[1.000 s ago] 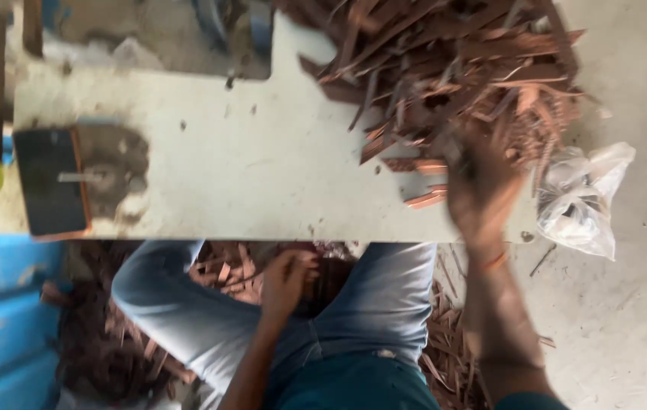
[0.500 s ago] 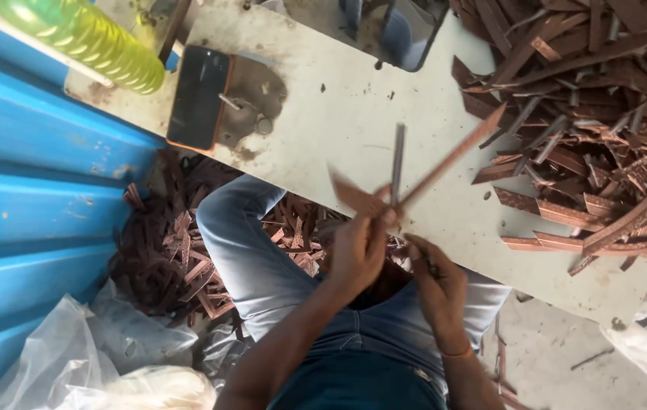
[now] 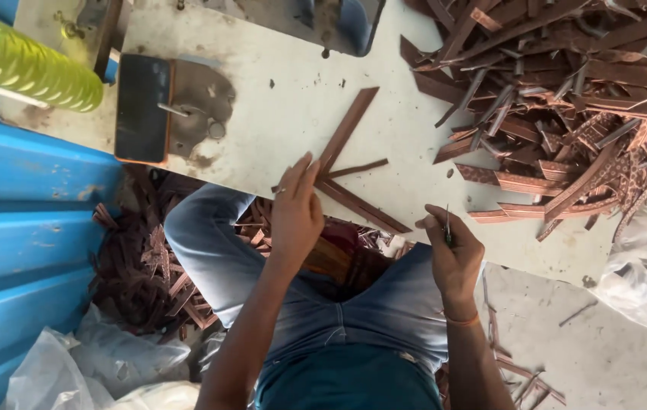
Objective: Trimming excess material from decorative leather straps using a small blade.
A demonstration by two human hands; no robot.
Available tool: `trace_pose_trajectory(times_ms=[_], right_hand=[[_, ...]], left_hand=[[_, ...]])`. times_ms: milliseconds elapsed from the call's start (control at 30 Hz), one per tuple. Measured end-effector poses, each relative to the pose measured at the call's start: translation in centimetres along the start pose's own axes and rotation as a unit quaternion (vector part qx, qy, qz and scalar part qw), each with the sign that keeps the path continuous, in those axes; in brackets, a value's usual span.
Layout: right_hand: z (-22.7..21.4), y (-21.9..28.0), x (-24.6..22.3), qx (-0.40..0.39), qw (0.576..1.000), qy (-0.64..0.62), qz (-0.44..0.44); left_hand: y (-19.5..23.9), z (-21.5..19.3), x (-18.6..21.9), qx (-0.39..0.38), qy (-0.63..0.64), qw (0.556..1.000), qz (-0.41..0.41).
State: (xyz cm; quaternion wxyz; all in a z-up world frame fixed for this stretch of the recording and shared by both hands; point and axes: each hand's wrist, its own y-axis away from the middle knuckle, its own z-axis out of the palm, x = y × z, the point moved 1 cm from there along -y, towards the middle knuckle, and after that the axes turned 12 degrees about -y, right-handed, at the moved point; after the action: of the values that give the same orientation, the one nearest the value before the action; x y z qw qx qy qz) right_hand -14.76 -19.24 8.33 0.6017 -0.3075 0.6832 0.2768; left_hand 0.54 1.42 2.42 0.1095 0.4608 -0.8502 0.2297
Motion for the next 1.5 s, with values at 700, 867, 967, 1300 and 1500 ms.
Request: trace_pose_trajectory(times_ms=[700,867,967,1300,1500], right_hand=[[4.7,-6.4,0.8,-0.271,0.963,0.013,0.005],[6.2,-4.2,-1.2,-0.216,0.971,-0.086,0.057],[5.8,-2.7,-1.7,-0.111,0.994,-0.003,-0.012],[4.3,-0.6,2.5,-0.070,0.991,0.067,-0.093],[4.1,-0.9,-0.3,-0.072,0.972,0.169,-0.146]], left_hand=[[-0.4,5.1,2.2,0.001,-0.065,0.996,0.063],[-1.4,5.0,2.8,-0.042,-0.008,0.999,0.031],[-2.2,2.8,3.1,-0.028,0.057,0.998,0.007],[-3.3,2.9,3.6,-0.087,0.088,0.992,0.034],[-2.2,2.4,3.9,-0.068,0.157,0.982,-0.078]])
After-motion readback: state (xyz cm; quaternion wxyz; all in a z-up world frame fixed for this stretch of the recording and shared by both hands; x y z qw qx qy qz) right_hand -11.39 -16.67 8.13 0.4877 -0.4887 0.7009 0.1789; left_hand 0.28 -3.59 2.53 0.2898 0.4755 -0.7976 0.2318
